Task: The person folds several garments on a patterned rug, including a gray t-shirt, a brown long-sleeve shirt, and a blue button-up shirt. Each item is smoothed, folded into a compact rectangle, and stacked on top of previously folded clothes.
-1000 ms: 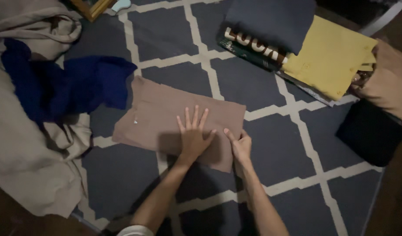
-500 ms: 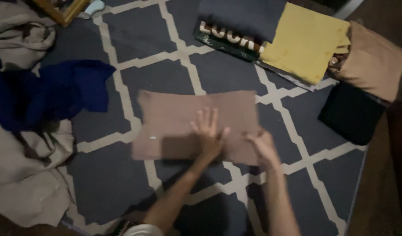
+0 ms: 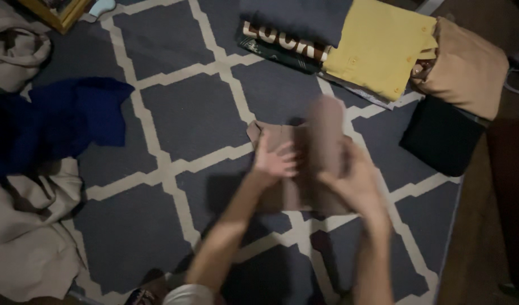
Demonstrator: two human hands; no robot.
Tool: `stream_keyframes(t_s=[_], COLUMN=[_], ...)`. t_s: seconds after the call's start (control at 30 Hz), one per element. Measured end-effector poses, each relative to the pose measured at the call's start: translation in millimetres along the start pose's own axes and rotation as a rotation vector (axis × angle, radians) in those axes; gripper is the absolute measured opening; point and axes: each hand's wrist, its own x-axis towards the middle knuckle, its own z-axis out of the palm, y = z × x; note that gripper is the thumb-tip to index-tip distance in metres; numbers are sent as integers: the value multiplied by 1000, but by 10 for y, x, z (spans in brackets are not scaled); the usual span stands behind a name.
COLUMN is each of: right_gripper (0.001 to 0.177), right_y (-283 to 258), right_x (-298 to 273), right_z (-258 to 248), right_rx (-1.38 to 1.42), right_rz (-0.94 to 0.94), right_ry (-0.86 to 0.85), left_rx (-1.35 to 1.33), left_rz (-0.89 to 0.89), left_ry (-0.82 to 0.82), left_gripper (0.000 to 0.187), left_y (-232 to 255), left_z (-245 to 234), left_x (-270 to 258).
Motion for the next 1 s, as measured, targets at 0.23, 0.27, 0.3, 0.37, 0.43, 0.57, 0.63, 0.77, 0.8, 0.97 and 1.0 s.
stream_keyframes(t_s=[0.23,0.27,0.3,0.37,0.43,0.57,0.63,0.77,0.8,0.97,1.0], right_gripper=[49,46,43,39,51,70,72,71,72,85,88], right_y=[-115,-75,-5,114,182,276,314,389,410,607,684], right_x=[-52,-29,-33,22,121,328,407,474,450,477,522], right_z=[1104,1162,1200,1251,1309,1450,1544,1606,1619,1560,1501], right_rx=[87,94,102,112,-86,-248,-372,-390,-402,-78,78], right_rz=[-364,-309,-388,-552,-561,-482,-505,-509,-495,-361,-179], right_ry=[-229,-179,-27,283,337,304,253,221,209,342,284], left_rx=[512,643,765,826,704,705,859,1460,1683,2087,2072], left_rz=[285,345,401,484,544,666,866,1264,1377,1179,1176], left_ry=[46,118,198,321,401,447,463,879,826,483,483], left_gripper=[88,79,71,58,51,52,50,70,73,71,73], left_y=[665,675,608,522,510,517,419,88,-4,-130,-118], left_z=[-400,-372,-372,-396,-452,-667,-697,-379,-288,-30,-39], left_x=[-650,-625,-608,-550,-497,-616,-735,-884,-946,-999,-969])
